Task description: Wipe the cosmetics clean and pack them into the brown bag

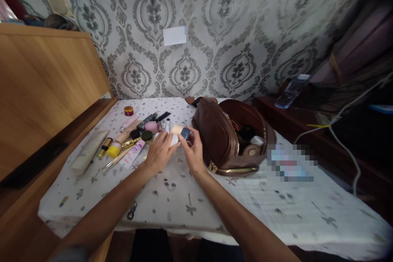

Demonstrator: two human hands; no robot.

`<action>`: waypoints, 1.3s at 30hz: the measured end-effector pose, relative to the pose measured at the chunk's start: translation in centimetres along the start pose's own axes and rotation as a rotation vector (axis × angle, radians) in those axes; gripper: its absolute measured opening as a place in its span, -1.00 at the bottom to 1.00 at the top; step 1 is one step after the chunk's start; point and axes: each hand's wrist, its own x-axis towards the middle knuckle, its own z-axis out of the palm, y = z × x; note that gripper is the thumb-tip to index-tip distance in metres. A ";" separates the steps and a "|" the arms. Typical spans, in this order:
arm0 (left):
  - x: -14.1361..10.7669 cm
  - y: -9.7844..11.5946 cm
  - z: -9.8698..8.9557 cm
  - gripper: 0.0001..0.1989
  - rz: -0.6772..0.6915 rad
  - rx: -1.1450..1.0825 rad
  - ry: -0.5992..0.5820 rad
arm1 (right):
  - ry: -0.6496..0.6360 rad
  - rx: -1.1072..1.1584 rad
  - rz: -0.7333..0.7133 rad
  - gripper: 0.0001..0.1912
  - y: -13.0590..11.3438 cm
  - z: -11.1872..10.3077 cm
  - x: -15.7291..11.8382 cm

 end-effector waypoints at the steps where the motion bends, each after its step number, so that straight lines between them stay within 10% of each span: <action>1: 0.1 0.1 -0.3 -0.73 -0.005 0.021 0.015 | -0.020 -0.022 -0.003 -0.54 -0.1 0.0 -0.1; 14: 2.2 -2.4 -2.3 -0.81 -0.542 -1.006 -0.098 | -0.561 0.056 0.123 -0.55 -2.1 -0.5 -0.5; 22: 1.7 -0.9 -0.6 -0.54 -0.840 -1.345 -0.140 | -0.274 0.455 0.346 -0.58 -1.8 0.3 -0.2; 33: 1.2 0.6 -0.4 -0.52 -0.939 -1.519 -0.219 | -0.164 -0.347 -0.256 -0.60 -1.4 -0.6 -0.3; 39: 1.4 0.4 -0.6 -0.59 -1.086 -1.626 -0.241 | -0.253 -0.357 -0.295 -0.32 -2.0 -0.6 -0.6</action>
